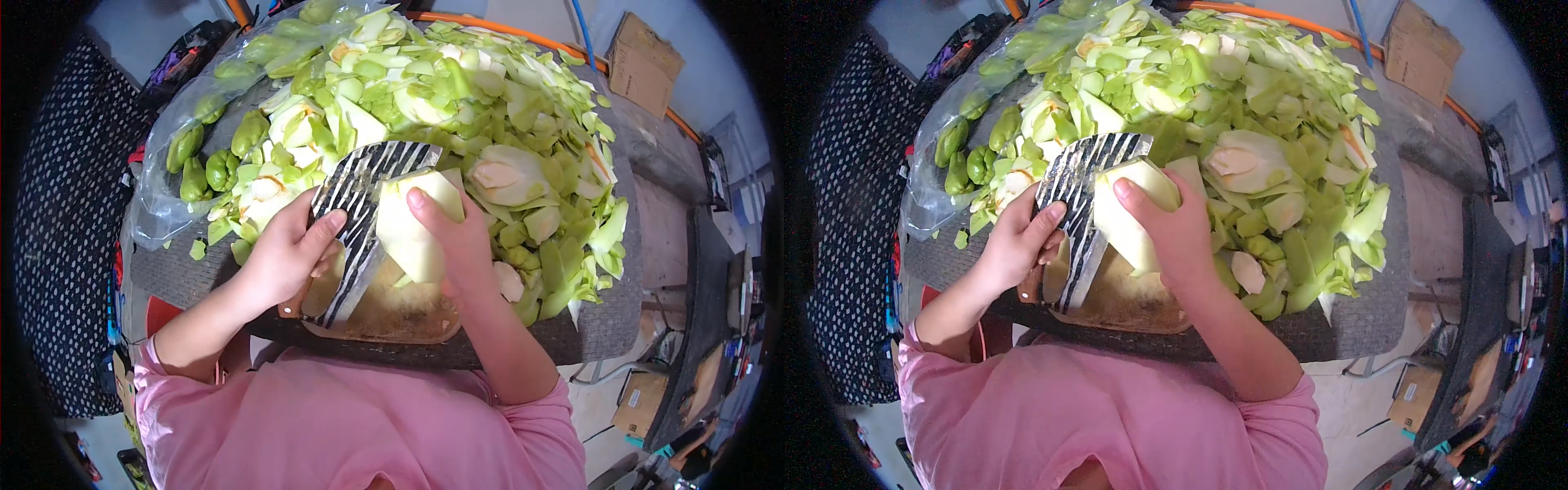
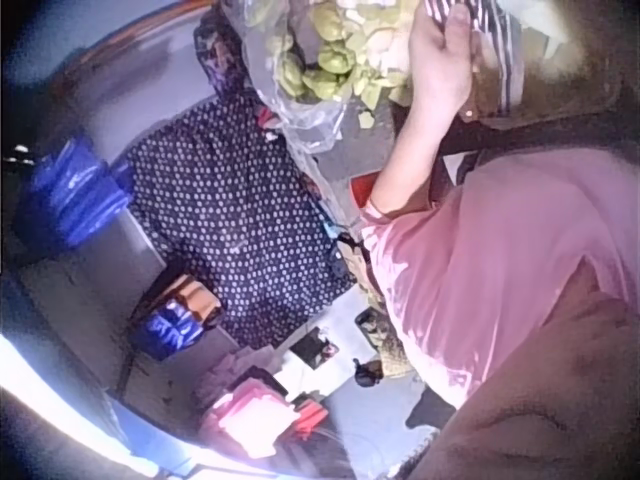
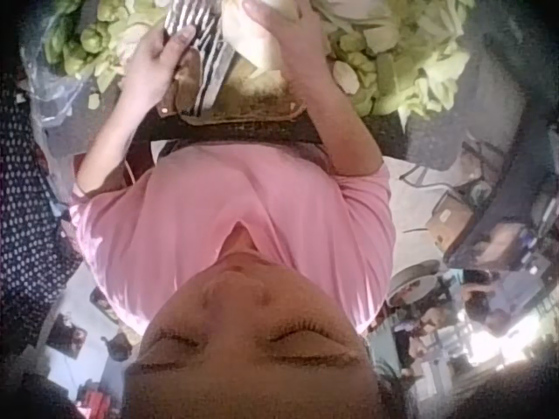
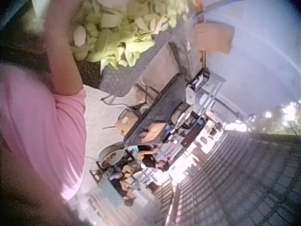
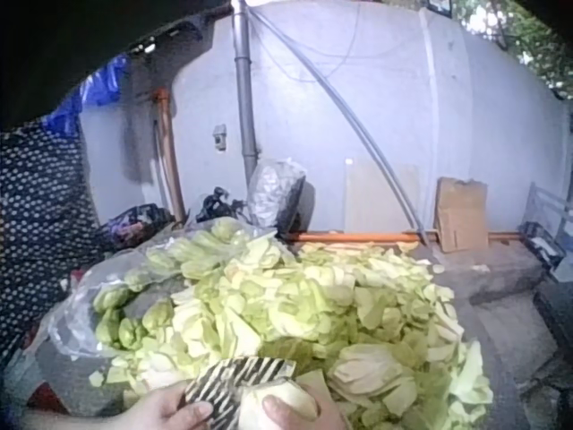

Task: The person is peeling and slicing chayote squash with a knife on a wooden board.

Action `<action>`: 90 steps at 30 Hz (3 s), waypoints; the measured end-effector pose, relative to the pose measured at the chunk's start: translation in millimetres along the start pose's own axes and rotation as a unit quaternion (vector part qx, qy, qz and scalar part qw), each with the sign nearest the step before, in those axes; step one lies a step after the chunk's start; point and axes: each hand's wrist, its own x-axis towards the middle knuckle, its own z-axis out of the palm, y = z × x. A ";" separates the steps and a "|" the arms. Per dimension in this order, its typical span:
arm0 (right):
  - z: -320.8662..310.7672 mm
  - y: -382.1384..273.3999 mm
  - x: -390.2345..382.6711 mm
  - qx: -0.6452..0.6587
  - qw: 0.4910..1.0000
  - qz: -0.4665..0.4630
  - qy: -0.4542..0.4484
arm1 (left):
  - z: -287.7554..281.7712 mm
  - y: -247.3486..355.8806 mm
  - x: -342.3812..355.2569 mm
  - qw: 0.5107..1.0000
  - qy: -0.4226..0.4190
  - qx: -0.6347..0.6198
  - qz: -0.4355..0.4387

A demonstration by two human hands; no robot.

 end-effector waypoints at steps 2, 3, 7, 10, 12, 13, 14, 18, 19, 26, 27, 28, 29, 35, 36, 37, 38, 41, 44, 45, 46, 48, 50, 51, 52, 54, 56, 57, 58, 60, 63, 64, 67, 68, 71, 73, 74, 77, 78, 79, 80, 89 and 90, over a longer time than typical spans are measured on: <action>1.3 0.3 -1.5 0.018 1.000 -0.002 0.019 | 3.0 -5.5 1.8 0.999 -0.004 -0.048 -0.006; 2.6 0.4 -2.5 0.027 0.999 -0.004 0.029 | 6.1 -7.3 2.6 0.997 0.002 -0.075 -0.011; 4.5 8.0 -3.2 0.065 0.995 -0.037 0.061 | 13.2 -21.0 3.0 0.992 0.012 -0.126 -0.009; 9.8 12.2 -4.6 0.089 0.985 -0.082 0.122 | 21.3 -26.3 2.0 0.990 0.019 -0.139 -0.002; 9.5 11.9 -5.8 0.097 0.983 -0.081 0.133 | 28.7 -28.8 3.0 0.989 0.031 -0.140 0.020; 9.6 11.6 -6.1 0.101 0.982 -0.081 0.138 | 35.9 -28.5 3.2 0.986 0.060 -0.150 0.034; 7.7 8.9 -5.8 0.060 0.990 -0.063 0.114 | 33.9 -27.8 3.4 0.990 0.050 -0.129 0.033; -11.5 -13.6 4.4 -0.021 0.999 -0.001 -0.047 | 10.2 -12.7 5.2 0.999 0.039 -0.006 0.030; -14.1 -16.6 6.1 -0.021 0.995 0.012 -0.101 | 3.8 -11.9 5.4 0.999 0.017 -0.005 0.029; -7.0 -0.6 4.9 0.110 0.991 0.053 -0.053 | 3.8 -16.9 2.7 0.995 -0.015 -0.087 -0.040; -6.4 1.9 5.2 0.123 0.990 0.051 -0.048 | 5.8 -18.5 4.1 0.995 -0.012 -0.093 -0.022; -5.7 3.5 5.1 0.135 0.989 0.050 -0.043 | 7.2 -21.5 4.3 0.996 -0.006 -0.087 -0.016; -4.4 3.2 3.6 0.125 0.991 0.044 -0.032 | 8.6 -24.9 3.8 0.997 -0.001 -0.080 -0.009; -1.0 13.6 1.7 0.135 0.991 0.015 0.020 | 15.8 -34.0 4.4 0.994 0.025 -0.110 -0.005; -0.2 11.7 1.3 0.134 0.990 0.024 0.024 | 17.0 -33.6 3.5 0.993 0.026 -0.118 -0.007; 0.4 10.8 1.3 0.134 0.990 0.033 0.028 | 17.5 -33.4 2.8 0.992 0.027 -0.127 -0.009; -1.3 10.4 2.7 0.124 0.991 0.047 0.014 | 16.7 -34.5 2.7 0.992 0.017 -0.125 -0.014; -10.0 1.0 6.8 0.088 0.992 0.088 -0.039 | 10.8 -35.2 1.8 0.993 -0.016 -0.115 -0.024; -12.2 -9.0 7.5 0.031 0.987 0.128 -0.095 | 3.5 -28.4 -3.0 0.995 -0.042 -0.085 -0.032; -13.8 -10.3 7.0 0.005 0.986 0.137 -0.098 | 2.7 -22.9 -5.4 0.996 -0.047 -0.070 -0.037; -15.0 -11.4 6.6 -0.022 0.984 0.147 -0.100 | 1.1 -20.2 -6.7 0.996 -0.051 -0.054 -0.042; -17.3 -10.7 8.9 -0.002 0.980 0.138 -0.140 | -7.3 -21.5 -9.4 0.996 -0.066 -0.039 -0.052; -18.1 -13.6 9.7 0.015 0.985 0.117 -0.130 | -10.1 -23.6 -17.0 0.994 -0.078 -0.009 -0.072; -20.9 -16.9 9.9 0.027 0.986 0.104 -0.126 | -8.7 -30.6 -19.8 0.995 -0.075 -0.028 -0.067; -21.2 -15.5 10.3 0.027 0.987 0.095 -0.123 | -9.6 -31.2 -21.4 0.994 -0.078 -0.022 -0.067; -22.0 -11.1 11.6 0.026 0.990 0.077 -0.117 | -9.2 -27.7 -23.9 0.994 -0.086 -0.012 -0.066; -20.3 -11.1 11.6 0.029 0.989 0.089 -0.117 | -10.7 -26.8 -24.2 0.994 -0.079 0.009 -0.071; -18.7 -11.0 11.7 0.032 0.988 0.094 -0.117 | -11.9 -23.9 -23.4 0.994 -0.084 0.007 -0.073; -17.3 -9.4 11.4 0.055 0.988 0.090 -0.111 | -12.7 -22.0 -22.5 0.993 -0.088 0.005 -0.075; -14.1 -4.6 9.9 0.100 0.986 0.084 -0.100 | -8.7 -21.2 -21.0 0.992 -0.086 -0.020 -0.085; -10.4 -0.7 7.4 0.137 0.986 0.076 -0.063 | 1.7 -23.0 -18.4 0.989 -0.081 -0.063 -0.109; -9.5 1.2 7.8 0.146 0.986 0.061 -0.057 | 7.3 -25.3 -18.1 0.988 -0.071 -0.081 -0.107; -9.6 7.7 10.1 0.169 0.985 0.026 -0.039 | 9.7 -33.9 -14.7 0.989 -0.074 -0.088 -0.094; -10.7 9.5 11.0 0.171 0.984 0.021 -0.035 | 12.1 -35.2 -14.2 0.989 -0.075 -0.087 -0.087; -9.1 16.6 12.9 0.164 0.986 -0.001 0.002 | 16.6 -38.2 -14.5 0.987 -0.076 -0.115 -0.087; -9.7 23.1 13.5 0.156 0.987 -0.013 0.023 | 22.1 -43.3 -13.4 0.985 -0.067 -0.132 -0.089; -11.7 29.1 14.4 0.152 0.988 -0.015 0.026 | 25.5 -45.2 -14.4 0.981 -0.071 -0.153 -0.091; -7.9 29.1 8.4 0.126 0.992 -0.017 0.019 | 35.1 -53.4 -16.1 0.976 -0.088 -0.167 -0.109; -7.0 28.0 6.8 0.116 0.993 -0.018 0.014 | 36.2 -53.1 -15.9 0.977 -0.083 -0.168 -0.103; -7.8 27.8 8.0 0.178 0.984 -0.007 0.002 | 37.9 -51.9 -15.2 0.978 -0.077 -0.169 -0.098; -9.2 27.2 10.9 0.239 0.971 0.004 -0.011 | 38.9 -50.1 -14.8 0.979 -0.072 -0.169 -0.092; -34.1 -1.9 33.8 0.278 0.957 -0.049 0.073 | -36.7 -14.8 23.3 0.992 0.119 -0.008 0.046; -33.1 -3.5 34.3 0.282 0.955 -0.054 0.072 | -41.7 -7.8 29.3 0.971 0.163 0.125 0.119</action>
